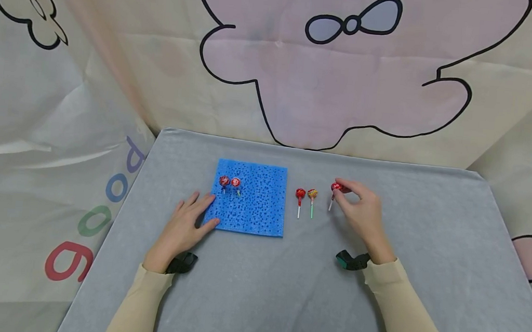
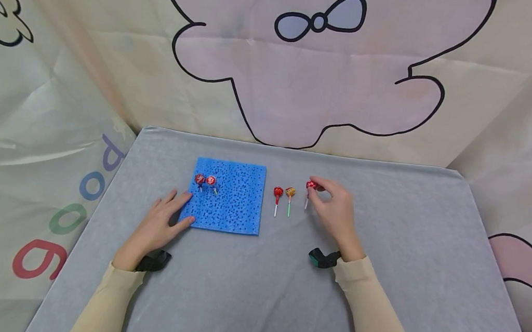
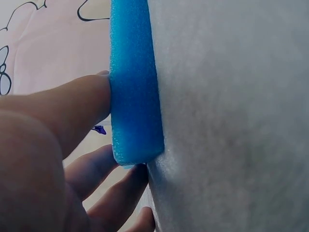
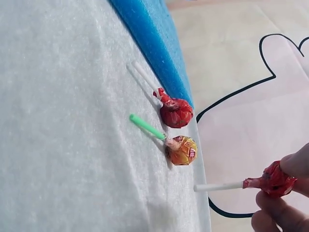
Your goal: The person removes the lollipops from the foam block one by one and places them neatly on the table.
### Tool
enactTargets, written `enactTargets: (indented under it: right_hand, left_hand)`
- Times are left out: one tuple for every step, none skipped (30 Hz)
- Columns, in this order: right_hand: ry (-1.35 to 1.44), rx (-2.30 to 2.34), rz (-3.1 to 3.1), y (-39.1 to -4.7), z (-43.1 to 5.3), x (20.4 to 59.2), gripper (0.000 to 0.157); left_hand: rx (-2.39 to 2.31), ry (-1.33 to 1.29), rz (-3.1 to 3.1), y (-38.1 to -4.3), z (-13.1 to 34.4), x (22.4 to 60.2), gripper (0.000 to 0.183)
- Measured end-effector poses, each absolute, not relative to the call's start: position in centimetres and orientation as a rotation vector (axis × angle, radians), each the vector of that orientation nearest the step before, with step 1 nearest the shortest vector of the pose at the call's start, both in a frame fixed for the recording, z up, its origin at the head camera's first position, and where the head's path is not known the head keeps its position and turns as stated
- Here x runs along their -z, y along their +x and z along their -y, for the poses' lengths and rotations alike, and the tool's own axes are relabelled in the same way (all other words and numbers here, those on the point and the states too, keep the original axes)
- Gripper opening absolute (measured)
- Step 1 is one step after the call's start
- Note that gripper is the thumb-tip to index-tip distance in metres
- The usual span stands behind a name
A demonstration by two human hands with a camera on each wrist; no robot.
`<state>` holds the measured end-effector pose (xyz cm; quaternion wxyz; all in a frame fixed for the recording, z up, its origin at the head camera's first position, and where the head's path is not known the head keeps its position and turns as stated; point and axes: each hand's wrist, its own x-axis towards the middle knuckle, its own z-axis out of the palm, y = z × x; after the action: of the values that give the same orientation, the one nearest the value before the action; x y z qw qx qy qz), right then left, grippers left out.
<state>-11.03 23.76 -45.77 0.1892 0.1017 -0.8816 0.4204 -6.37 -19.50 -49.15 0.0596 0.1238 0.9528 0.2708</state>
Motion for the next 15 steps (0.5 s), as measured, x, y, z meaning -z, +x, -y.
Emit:
enactTargets:
  right_hand:
    - [0.277,-1.172,2.492,-11.1,-23.8,45.8,0.026]
    - [0.268,-1.159,2.508,-11.1,-23.9,45.9,0.025]
    - [0.257,-1.149,2.528,-11.2,-23.9,45.9,0.024]
    - [0.244,-1.134,2.552,-11.3,-23.9,46.0,0.024]
    - [0.234,-1.126,2.575,-11.3,-24.0,46.1,0.024]
    - [0.222,-1.114,2.602,-11.4,-24.0,46.1,0.024]
    - [0.21,-1.105,2.628,-11.5,-23.9,46.2,0.025]
    - [0.199,-1.099,2.657,-11.5,-23.9,46.3,0.025]
    - [0.184,-1.096,2.684,-11.6,-23.9,46.4,0.026]
    - [0.17,-1.09,2.71,-11.6,-23.9,46.5,0.026]
    - [0.158,-1.084,2.737,-11.6,-23.8,46.6,0.027]
    - [0.146,-1.073,2.762,-11.7,-23.7,46.7,0.027]
    - [0.139,-1.064,2.783,-11.7,-23.7,46.8,0.027]
    - [0.127,-1.056,2.807,-11.7,-23.6,46.8,0.027]
    - [0.117,-1.049,2.825,-11.7,-23.5,46.9,0.027]
  left_hand:
    - [-0.822,0.377,-2.889,-6.4,19.5,49.2,0.073]
    - [-0.822,0.379,-2.891,-6.4,19.5,49.2,0.073]
    - [-0.823,0.38,-2.893,-6.4,19.5,49.2,0.072]
    - [-0.821,0.384,-2.896,-6.4,19.5,49.2,0.072]
    - [-0.821,0.385,-2.898,-6.3,19.5,49.2,0.072]
    - [-0.819,0.388,-2.899,-6.3,19.5,49.2,0.072]
    - [-0.818,0.388,-2.899,-6.3,19.5,49.2,0.072]
    - [-0.818,0.388,-2.897,-6.3,19.5,49.2,0.072]
    - [-0.816,0.389,-2.897,-6.3,19.5,49.2,0.072]
    - [-0.812,0.391,-2.897,-6.3,19.4,49.2,0.073]
    - [-0.813,0.389,-2.895,-6.3,19.4,49.2,0.073]
    - [-0.814,0.386,-2.892,-6.3,19.4,49.2,0.073]
    - [-0.814,0.384,-2.892,-6.3,19.4,49.2,0.073]
    - [-0.815,0.384,-2.892,-6.3,19.4,49.3,0.073]
    - [-0.814,0.386,-2.894,-6.3,19.4,49.3,0.073]
